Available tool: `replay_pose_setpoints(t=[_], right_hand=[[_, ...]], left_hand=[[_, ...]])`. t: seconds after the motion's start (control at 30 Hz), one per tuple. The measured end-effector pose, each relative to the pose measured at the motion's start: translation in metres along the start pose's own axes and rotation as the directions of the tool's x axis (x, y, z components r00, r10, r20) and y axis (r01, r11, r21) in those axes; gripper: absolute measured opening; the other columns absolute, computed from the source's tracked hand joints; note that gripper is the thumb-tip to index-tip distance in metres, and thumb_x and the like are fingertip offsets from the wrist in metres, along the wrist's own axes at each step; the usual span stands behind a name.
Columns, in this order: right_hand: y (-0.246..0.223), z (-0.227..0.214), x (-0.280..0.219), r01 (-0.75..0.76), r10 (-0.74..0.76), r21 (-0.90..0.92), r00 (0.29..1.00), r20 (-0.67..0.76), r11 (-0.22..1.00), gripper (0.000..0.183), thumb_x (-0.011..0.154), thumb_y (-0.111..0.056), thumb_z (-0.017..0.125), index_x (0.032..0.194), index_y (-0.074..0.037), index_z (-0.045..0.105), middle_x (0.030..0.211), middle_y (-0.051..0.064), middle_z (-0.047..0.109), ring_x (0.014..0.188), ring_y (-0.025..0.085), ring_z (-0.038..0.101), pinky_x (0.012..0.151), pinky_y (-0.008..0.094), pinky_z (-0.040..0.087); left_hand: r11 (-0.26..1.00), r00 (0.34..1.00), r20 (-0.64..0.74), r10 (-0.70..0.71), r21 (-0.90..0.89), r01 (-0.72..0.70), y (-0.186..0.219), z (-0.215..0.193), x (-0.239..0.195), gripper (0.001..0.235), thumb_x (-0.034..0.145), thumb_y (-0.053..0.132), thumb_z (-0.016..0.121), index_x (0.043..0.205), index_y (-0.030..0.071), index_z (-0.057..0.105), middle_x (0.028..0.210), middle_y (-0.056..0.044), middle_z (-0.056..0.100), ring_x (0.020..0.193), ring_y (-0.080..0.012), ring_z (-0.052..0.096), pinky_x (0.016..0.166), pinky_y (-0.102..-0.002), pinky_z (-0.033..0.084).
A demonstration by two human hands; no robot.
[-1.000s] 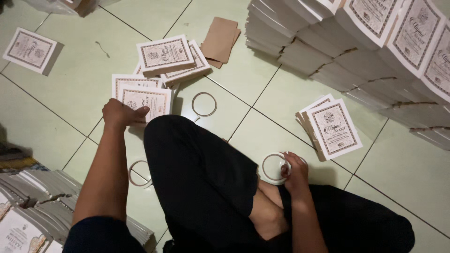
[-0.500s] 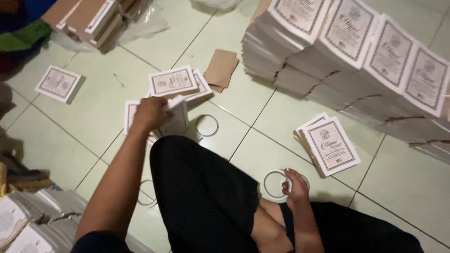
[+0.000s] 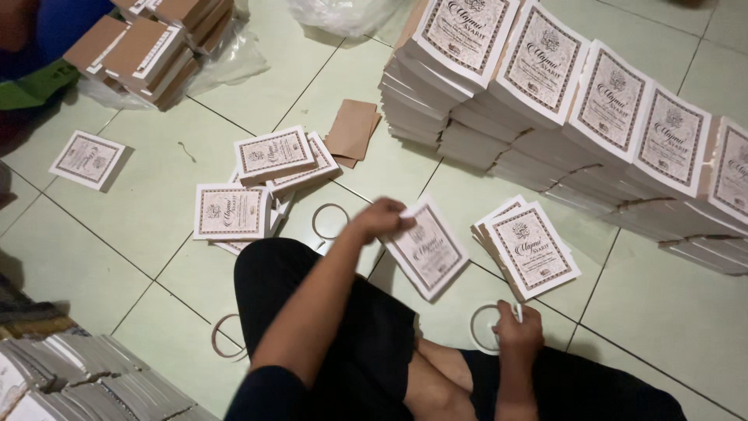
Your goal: The person applies strips of tape to the back of booklets by hand while sitting on a tiled floor, handling one booklet at a time.
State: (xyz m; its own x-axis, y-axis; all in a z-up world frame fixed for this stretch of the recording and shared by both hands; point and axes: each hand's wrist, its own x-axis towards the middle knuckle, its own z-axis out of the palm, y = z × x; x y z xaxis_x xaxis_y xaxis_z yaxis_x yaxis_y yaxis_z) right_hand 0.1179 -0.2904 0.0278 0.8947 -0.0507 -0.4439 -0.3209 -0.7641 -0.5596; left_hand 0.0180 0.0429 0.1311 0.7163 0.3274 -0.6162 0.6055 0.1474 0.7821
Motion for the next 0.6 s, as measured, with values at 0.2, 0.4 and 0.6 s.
replay_pose_setpoints(t=[0.2,0.4,0.6], right_hand=[[0.001,-0.011,-0.006,0.042,-0.041,0.032,0.998,-0.045,0.999,0.065,0.078,-0.047,0.072,0.126,-0.005,0.063,0.075,0.016,0.077,0.11,0.042,0.065,0.098,0.042,0.044],[0.014,-0.009,-0.006,0.275,-0.258,0.139,0.958,-0.125,0.951,0.04,0.081,-0.029,0.073,0.115,-0.006,0.073,0.113,0.012,0.075,0.107,0.032,0.067,0.095,0.04,0.045],[0.012,-0.011,-0.006,0.138,-0.099,0.22,0.979,-0.18,0.966,0.036,0.084,-0.029,0.068,0.111,-0.004,0.07,0.062,0.013,0.065,0.058,0.027,0.062,0.056,0.041,0.047]], left_hand=[[0.949,0.937,-0.198,-0.288,-0.192,0.251,-0.039,0.055,0.003,0.042,0.102,0.018,0.063,0.139,0.0,0.055,0.128,-0.017,0.072,0.11,-0.0299,0.073,0.091,-0.036,0.066],[0.859,0.925,-0.331,0.189,0.513,0.008,-0.095,0.057,0.044,0.065,0.079,0.048,0.075,0.123,0.004,0.056,0.135,-0.025,0.053,0.123,-0.0425,0.052,0.103,-0.048,0.045],[0.819,0.957,-0.286,-0.047,0.538,0.201,-0.106,0.07,0.0,0.08,0.066,0.023,0.086,0.133,0.006,0.046,0.128,-0.019,0.051,0.121,-0.0405,0.056,0.096,-0.048,0.055]])
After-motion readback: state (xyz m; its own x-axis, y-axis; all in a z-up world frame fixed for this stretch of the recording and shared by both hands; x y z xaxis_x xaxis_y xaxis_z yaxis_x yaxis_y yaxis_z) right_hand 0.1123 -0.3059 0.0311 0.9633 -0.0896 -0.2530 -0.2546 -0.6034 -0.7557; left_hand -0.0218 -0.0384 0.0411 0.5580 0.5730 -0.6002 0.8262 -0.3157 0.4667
